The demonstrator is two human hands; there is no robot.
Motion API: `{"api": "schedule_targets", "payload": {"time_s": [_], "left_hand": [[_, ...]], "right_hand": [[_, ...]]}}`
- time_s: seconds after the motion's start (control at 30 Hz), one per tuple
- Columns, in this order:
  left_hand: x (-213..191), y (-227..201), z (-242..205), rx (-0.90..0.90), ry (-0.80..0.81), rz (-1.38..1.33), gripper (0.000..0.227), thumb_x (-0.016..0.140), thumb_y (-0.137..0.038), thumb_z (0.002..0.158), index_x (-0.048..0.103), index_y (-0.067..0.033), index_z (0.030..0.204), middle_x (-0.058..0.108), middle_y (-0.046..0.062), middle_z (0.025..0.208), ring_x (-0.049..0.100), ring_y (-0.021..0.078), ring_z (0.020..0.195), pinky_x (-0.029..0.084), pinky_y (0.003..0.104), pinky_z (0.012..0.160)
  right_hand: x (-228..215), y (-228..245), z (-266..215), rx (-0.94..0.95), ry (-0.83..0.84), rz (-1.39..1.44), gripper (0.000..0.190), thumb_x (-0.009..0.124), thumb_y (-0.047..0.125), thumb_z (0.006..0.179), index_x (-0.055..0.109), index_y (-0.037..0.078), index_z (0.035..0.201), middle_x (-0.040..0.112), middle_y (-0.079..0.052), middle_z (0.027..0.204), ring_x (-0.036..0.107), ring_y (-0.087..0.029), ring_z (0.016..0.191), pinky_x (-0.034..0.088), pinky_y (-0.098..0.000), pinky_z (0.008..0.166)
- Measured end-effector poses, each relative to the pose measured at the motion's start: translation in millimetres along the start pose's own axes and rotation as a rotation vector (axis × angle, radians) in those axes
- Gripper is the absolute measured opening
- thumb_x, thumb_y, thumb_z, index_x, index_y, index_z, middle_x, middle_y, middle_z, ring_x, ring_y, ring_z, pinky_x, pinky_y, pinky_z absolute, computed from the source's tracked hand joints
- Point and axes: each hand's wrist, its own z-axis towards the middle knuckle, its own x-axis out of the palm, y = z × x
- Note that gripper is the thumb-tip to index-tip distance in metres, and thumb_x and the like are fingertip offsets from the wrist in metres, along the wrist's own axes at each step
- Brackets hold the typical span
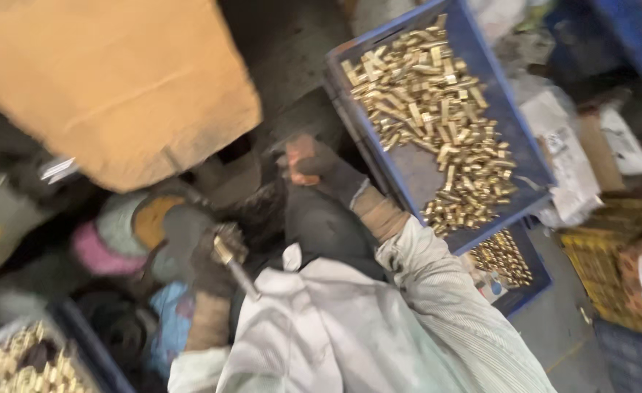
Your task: The person sits on the floor and uses a handheld rotary tool to polish small brass-colored metal parts. They pick up each part from a blue bin, hold it against the spinning tool, and then place the finished part into a tray. The person repeats this process for multiple parts.
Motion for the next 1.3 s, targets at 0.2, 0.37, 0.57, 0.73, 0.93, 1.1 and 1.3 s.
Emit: {"api": "schedule_targets", "payload": {"time_s": [0.2,0.37,0.57,0.73,0.93,1.1,1.3], "left_hand": [[-5.2,11.9,-13.6,0.031,0.140,-0.120,0.037,0.067,-0.027,0.089,0.059,-0.0013,0.114,0.061,0.008,0.093,0.063,0.0186,0.080,0.056,0.032,0.070],[6.3,16.9,-21.6,0.105,0.034,-0.048,0.037,0.067,-0.028,0.090,0.060,-0.0020,0.115,0.064,0.009,0.096,0.064,0.0203,0.082,0.057,0.034,0.072],[18.9,17.9,-25.6,0.141,-0.030,-0.032,0.038,0.069,-0.029,0.091,0.060,-0.0029,0.117,0.066,0.011,0.099,0.067,0.0222,0.085,0.059,0.037,0.075],[19.8,16.9,-22.2,0.152,-0.054,-0.020,0.039,0.069,-0.030,0.091,0.061,-0.0036,0.118,0.068,0.012,0.102,0.068,0.0239,0.087,0.060,0.039,0.077],[6.6,18.5,-18.5,0.165,-0.034,0.030,0.044,0.070,-0.033,0.091,0.060,-0.0007,0.120,0.069,0.014,0.102,0.069,0.0248,0.086,0.060,0.040,0.076],[-5.9,18.8,-11.9,0.126,0.164,-0.080,0.056,0.071,-0.034,0.092,0.059,0.0085,0.127,0.065,0.014,0.101,0.067,0.0236,0.084,0.059,0.037,0.075],[4.5,12.7,-25.3,0.185,-0.012,-0.010,0.045,0.070,-0.031,0.092,0.058,-0.0004,0.122,0.066,0.013,0.101,0.067,0.0244,0.087,0.058,0.038,0.076]], "right_hand": [[31.7,-84.0,37.8,0.325,0.052,-0.106,0.023,0.076,0.018,0.091,0.066,0.006,0.109,0.067,-0.004,0.095,0.066,-0.016,0.084,0.055,-0.0322,0.073],[9.1,-127.7,72.3,0.567,-0.089,-0.177,0.028,0.075,0.025,0.086,0.070,0.006,0.107,0.071,-0.006,0.087,0.069,-0.017,0.073,0.056,-0.0338,0.061],[-19.9,-168.0,97.4,0.452,-0.053,-0.164,0.027,0.081,0.020,0.088,0.067,0.004,0.105,0.069,-0.008,0.085,0.069,-0.019,0.072,0.057,-0.0346,0.063],[-30.2,-169.9,102.5,0.408,-0.147,-0.078,0.026,0.081,0.019,0.084,0.069,0.003,0.100,0.070,-0.010,0.082,0.070,-0.022,0.068,0.057,-0.0367,0.060],[-21.4,-144.3,88.8,0.356,-0.043,-0.168,0.023,0.078,0.020,0.093,0.070,0.000,0.101,0.071,-0.012,0.086,0.071,-0.021,0.074,0.056,-0.0348,0.065],[-38.9,-87.5,62.5,0.244,0.201,-0.265,0.026,0.077,0.016,0.098,0.061,-0.004,0.106,0.065,-0.011,0.089,0.064,-0.018,0.075,0.055,-0.0333,0.067],[-114.1,40.7,32.3,-0.132,-0.383,-0.672,0.057,0.078,0.017,0.091,0.044,0.001,0.134,0.063,-0.007,0.107,0.064,-0.017,0.082,0.056,-0.0308,0.065]]}}
